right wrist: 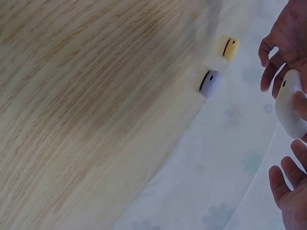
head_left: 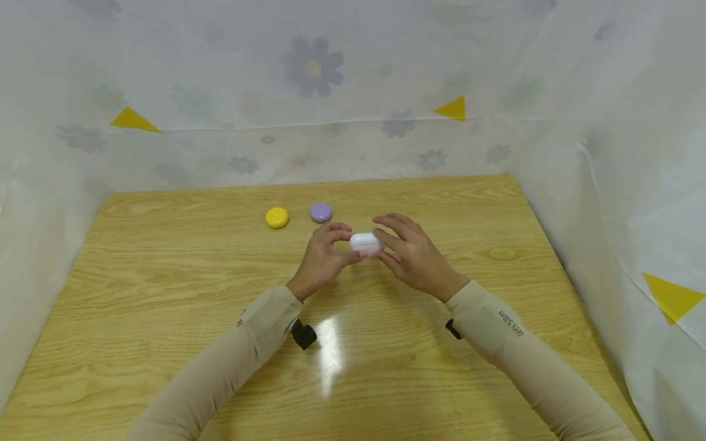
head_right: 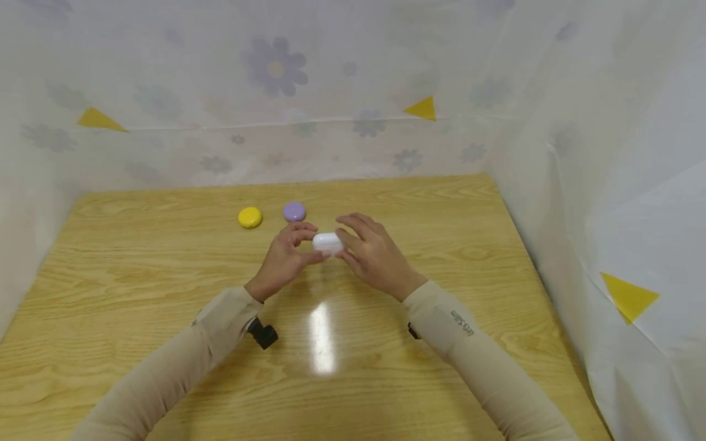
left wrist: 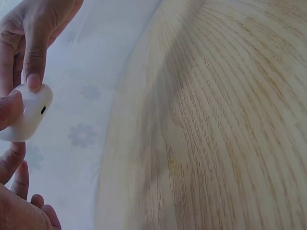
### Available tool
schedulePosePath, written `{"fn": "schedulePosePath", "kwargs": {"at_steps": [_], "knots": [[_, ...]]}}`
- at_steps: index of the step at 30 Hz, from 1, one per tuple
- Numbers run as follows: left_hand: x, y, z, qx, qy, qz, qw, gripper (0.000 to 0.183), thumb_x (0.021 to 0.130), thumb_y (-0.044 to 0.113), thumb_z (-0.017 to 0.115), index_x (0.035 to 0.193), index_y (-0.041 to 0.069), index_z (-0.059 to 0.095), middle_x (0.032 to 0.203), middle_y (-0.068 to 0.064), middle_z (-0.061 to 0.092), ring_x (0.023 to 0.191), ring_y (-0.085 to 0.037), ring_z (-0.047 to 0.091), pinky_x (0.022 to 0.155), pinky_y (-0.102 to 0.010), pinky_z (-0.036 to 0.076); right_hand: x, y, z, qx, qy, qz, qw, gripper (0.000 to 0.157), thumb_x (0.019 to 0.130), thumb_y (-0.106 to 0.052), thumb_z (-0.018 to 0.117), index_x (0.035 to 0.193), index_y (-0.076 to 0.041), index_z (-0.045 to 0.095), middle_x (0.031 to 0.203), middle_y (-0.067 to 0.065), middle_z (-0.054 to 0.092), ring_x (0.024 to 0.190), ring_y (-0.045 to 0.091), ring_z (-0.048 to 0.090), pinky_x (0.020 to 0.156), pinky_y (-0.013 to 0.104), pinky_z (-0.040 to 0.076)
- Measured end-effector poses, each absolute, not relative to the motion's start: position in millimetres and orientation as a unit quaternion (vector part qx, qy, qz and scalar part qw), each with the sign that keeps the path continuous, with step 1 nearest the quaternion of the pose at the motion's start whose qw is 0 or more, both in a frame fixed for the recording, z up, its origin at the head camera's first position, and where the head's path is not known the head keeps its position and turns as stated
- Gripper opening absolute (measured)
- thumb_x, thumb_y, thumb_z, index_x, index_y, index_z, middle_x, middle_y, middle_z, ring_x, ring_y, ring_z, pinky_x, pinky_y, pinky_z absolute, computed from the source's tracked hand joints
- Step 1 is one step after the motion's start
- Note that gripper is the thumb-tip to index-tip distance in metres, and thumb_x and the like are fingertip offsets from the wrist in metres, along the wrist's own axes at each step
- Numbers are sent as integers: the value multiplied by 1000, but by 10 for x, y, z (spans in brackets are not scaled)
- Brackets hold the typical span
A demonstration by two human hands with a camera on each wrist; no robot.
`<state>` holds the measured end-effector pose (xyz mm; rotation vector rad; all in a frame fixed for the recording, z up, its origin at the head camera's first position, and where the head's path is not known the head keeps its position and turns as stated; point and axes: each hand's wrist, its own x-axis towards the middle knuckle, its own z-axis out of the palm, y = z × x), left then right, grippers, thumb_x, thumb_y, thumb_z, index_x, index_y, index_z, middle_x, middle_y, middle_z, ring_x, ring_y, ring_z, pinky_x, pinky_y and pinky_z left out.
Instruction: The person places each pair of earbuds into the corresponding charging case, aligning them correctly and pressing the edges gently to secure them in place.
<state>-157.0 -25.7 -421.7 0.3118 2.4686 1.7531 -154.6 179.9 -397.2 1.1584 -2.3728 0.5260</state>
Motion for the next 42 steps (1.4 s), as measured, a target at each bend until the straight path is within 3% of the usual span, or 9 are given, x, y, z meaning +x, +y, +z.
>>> {"fn": "schedulePosePath", "kwargs": {"at_steps": [9, 17, 26, 31, 37, 42], "knots": [[-1554, -285, -4152, 83, 821, 564, 30, 35, 79, 22, 78, 100, -4, 70, 121, -12, 58, 119, -29, 49, 106, -52, 35, -1535, 1763, -4030, 412, -860, 174, 246, 63, 73, -22, 83, 125, 2, 56, 133, 22, 53, 121, 38, 53, 98, 52, 46], [-1570, -292, -4168, 67, 819, 568, 49, 35, 81, 25, 76, 103, -2, 70, 124, -10, 56, 122, -28, 47, 107, -51, 35, -1583, 1705, -4043, 403, -866, 148, 256, 54, 76, -21, 80, 121, 1, 58, 133, 22, 52, 120, 37, 53, 96, 51, 48], [-1590, -390, -4190, 126, 843, 522, -11, 37, 80, 22, 77, 107, -1, 68, 120, -17, 59, 120, -32, 50, 106, -50, 37, -1725, 1668, -4034, 403, -867, 163, 242, 50, 78, -23, 79, 116, 4, 60, 128, 24, 54, 116, 39, 55, 93, 53, 49], [-1553, -531, -4177, 150, 884, 444, 2, 44, 85, 29, 71, 121, 7, 60, 131, -16, 51, 125, -38, 42, 105, -58, 32, -1944, 1687, -4010, 368, -886, 193, 206, 48, 79, -22, 78, 116, 4, 60, 127, 25, 54, 116, 40, 54, 93, 53, 48], [-1488, -620, -4224, 201, 918, 342, 9, 38, 86, 34, 69, 116, 11, 64, 126, -15, 55, 119, -41, 45, 90, -59, 39, -2296, 1746, -4079, 333, -910, 205, 137, 47, 80, -20, 76, 118, 3, 61, 131, 25, 53, 122, 42, 50, 99, 55, 43], [-1402, -634, -4271, 220, 921, 320, 29, 35, 88, 35, 68, 114, 12, 65, 126, -12, 55, 121, -41, 44, 89, -59, 39, -2522, 1786, -4217, 316, -925, 196, 77, 45, 82, -22, 74, 119, 2, 61, 130, 25, 54, 122, 42, 50, 100, 56, 41]]}}
